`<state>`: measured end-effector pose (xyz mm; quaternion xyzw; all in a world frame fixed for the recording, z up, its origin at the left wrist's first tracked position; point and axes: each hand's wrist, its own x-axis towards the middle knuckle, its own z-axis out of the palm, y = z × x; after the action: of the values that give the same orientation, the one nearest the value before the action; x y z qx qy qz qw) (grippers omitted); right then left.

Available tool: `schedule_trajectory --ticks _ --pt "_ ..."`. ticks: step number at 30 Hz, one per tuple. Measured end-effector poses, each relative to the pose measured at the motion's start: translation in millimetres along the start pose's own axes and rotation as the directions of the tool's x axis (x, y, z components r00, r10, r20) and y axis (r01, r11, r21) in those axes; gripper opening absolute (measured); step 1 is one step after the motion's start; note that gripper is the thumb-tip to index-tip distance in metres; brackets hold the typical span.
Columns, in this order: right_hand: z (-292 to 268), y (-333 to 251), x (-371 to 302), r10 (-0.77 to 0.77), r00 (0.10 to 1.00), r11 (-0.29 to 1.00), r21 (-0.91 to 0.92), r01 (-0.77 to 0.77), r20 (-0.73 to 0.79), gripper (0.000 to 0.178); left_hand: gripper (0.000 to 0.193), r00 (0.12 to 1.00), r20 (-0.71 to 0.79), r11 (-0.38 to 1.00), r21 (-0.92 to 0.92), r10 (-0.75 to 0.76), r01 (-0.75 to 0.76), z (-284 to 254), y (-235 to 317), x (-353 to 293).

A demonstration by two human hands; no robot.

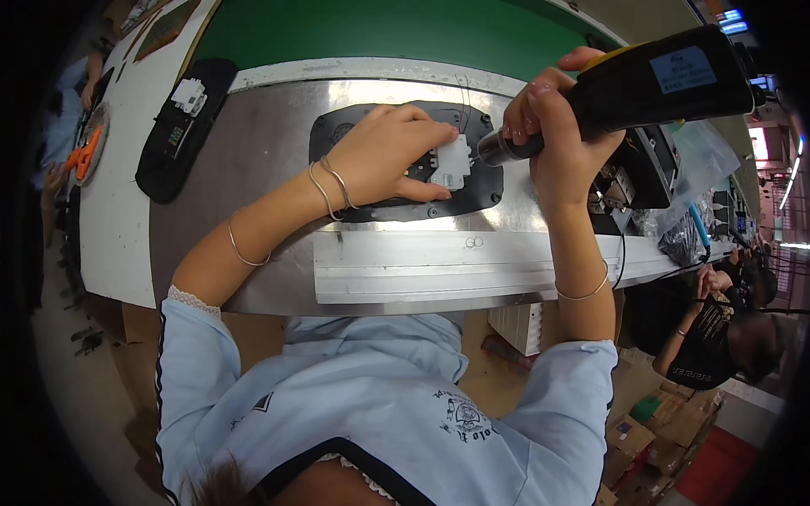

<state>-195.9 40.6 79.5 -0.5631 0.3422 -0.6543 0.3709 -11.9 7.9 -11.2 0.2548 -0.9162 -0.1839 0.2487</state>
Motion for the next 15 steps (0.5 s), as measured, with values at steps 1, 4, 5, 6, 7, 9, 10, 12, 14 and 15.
schedule_trajectory --ticks 1,4,5,6,7,9,10,12,14,15 --pt "0.9 0.3 0.5 0.000 1.000 1.000 -0.006 0.000 0.001 0.027 0.061 1.000 0.000 1.000 0.000 -0.002 0.002 -0.9 0.3 -0.2" --pt "4.0 2.8 1.4 0.011 1.000 1.000 -0.008 -0.011 0.011 0.025 0.062 1.000 -0.002 1.000 0.021 -0.010 0.010 -4.4 -0.1 -1.5" --pt "5.6 3.6 1.1 0.010 1.000 1.000 0.002 -0.010 0.016 0.025 0.063 1.000 0.019 1.000 0.023 -0.019 0.019 -6.2 -0.5 -2.2" --pt "6.9 3.3 0.2 0.014 1.000 1.000 -0.004 -0.014 0.009 0.025 0.063 0.999 0.040 0.999 0.028 -0.030 0.029 -8.6 -0.6 -2.6" --pt "9.2 1.9 -0.9 0.013 1.000 1.000 -0.007 -0.013 0.000 0.025 0.064 0.999 0.042 1.000 0.022 -0.019 0.018 -7.8 -0.2 -1.5" --pt "14.5 7.0 -2.7 0.012 0.999 1.000 0.003 -0.012 0.033 0.025 0.065 0.996 0.070 0.998 0.041 -0.047 0.044 -8.2 -1.2 -4.5" --pt "11.8 3.8 -3.7 0.006 0.999 1.000 -0.029 -0.004 0.046 0.025 0.064 0.998 0.060 1.000 0.023 -0.021 0.020 -6.6 1.7 -0.2" --pt "16.7 7.8 -1.6 0.039 0.999 0.997 -0.062 -0.037 0.019 0.024 0.062 0.998 0.054 0.999 0.042 -0.028 0.026 -6.4 3.0 -0.7" --pt "18.3 7.1 2.5 0.051 0.999 0.990 -0.132 -0.050 0.000 0.025 0.060 0.999 0.033 0.999 0.040 -0.020 0.019 -4.7 4.5 -1.3" --pt "19.1 3.6 3.2 0.068 0.997 0.985 -0.157 -0.072 -0.033 0.027 0.060 0.999 0.034 0.999 0.039 -0.009 0.008 -2.9 5.0 0.0"
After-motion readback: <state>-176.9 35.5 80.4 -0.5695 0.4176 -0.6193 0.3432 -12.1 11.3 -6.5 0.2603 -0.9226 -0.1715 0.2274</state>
